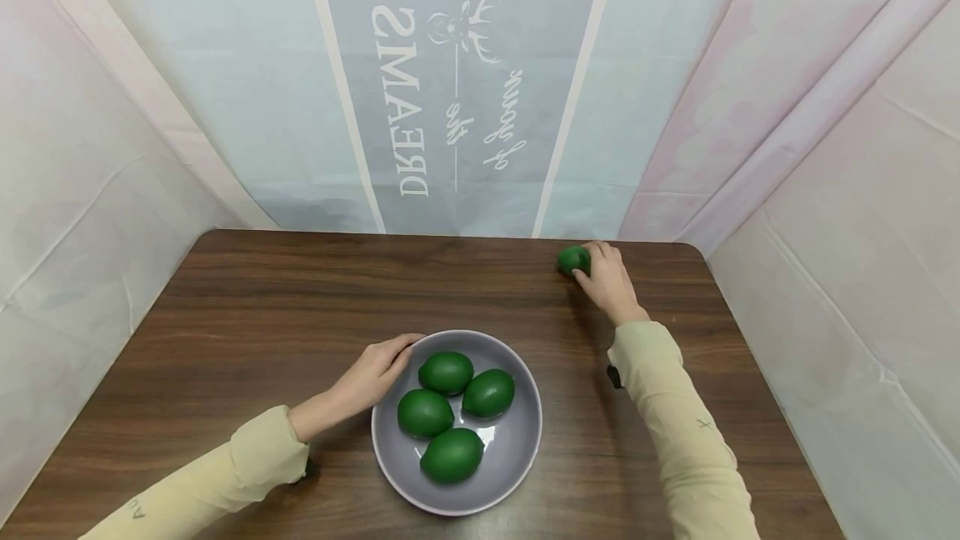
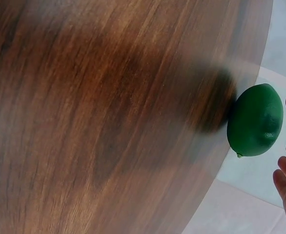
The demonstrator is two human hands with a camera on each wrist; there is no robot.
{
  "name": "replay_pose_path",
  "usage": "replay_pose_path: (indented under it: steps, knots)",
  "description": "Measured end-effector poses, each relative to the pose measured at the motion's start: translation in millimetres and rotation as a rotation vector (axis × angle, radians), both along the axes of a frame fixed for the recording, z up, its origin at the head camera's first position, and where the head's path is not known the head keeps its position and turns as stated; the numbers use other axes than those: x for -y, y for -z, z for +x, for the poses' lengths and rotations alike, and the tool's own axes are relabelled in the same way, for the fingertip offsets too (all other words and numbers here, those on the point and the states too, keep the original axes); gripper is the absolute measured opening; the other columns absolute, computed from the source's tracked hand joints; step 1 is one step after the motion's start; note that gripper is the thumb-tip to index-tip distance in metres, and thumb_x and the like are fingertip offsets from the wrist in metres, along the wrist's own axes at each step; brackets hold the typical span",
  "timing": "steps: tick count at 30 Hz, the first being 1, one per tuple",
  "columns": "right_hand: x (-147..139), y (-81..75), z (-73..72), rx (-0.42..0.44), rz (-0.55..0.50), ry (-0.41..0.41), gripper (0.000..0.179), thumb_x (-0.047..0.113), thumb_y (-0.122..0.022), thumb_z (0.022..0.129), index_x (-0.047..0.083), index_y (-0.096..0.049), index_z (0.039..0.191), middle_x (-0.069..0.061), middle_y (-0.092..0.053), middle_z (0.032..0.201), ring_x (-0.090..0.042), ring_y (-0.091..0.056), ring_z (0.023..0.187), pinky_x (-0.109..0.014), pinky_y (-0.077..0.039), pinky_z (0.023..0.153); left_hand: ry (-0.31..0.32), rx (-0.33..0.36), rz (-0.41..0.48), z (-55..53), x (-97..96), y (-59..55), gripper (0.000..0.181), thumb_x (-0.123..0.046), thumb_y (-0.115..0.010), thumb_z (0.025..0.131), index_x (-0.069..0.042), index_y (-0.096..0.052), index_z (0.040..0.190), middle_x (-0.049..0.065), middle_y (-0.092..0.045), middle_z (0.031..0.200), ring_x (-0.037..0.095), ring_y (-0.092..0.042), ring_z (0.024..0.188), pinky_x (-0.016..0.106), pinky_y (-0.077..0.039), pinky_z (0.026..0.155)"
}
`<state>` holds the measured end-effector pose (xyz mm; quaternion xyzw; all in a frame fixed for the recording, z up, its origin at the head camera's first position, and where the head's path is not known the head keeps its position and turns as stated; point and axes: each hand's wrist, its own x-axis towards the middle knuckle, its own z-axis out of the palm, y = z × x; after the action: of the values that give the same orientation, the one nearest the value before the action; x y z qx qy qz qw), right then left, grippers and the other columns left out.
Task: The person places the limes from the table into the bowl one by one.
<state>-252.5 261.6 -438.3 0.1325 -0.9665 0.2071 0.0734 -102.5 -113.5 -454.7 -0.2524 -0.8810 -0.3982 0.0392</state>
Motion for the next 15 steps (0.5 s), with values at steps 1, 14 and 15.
replay_pose_path:
  steps: [1,14,15]
  knots:
    - [0.3,0.3,-0.3,0.001,0.002,0.001,0.047,0.012,-0.062,0.086,-0.008,-0.045,0.124,-0.027,-0.04,0.127,-0.044,-0.032,0.118,-0.057,-0.033,0.092,0.0,0.0,0.0,0.0,0.1,0.0,0.024,-0.006,-0.046,0.095,-0.004,-0.059,0.115,0.01,-0.063,0.109,0.019,-0.059,0.102,0.034,-0.049,0.082]
    - [5.0,2.7,-5.1,0.009,0.009,0.006,0.05,0.012,-0.063,0.085,-0.008,-0.044,0.126,-0.028,-0.039,0.128,-0.044,-0.031,0.119,-0.057,-0.032,0.093,0.009,-0.008,0.001,-0.7,0.6,0.4,0.024,-0.006,-0.045,0.095,-0.004,-0.058,0.115,0.01,-0.063,0.109,0.019,-0.059,0.102,0.034,-0.05,0.082]
    - [4.9,3.4,-5.6,0.011,0.011,0.008,0.05,0.012,-0.063,0.085,-0.009,-0.044,0.126,-0.028,-0.039,0.128,-0.044,-0.031,0.119,-0.057,-0.032,0.094,0.009,-0.008,0.003,-0.6,0.6,0.2,0.024,-0.006,-0.045,0.095,-0.004,-0.058,0.115,0.01,-0.063,0.109,0.019,-0.059,0.102,0.034,-0.05,0.082]
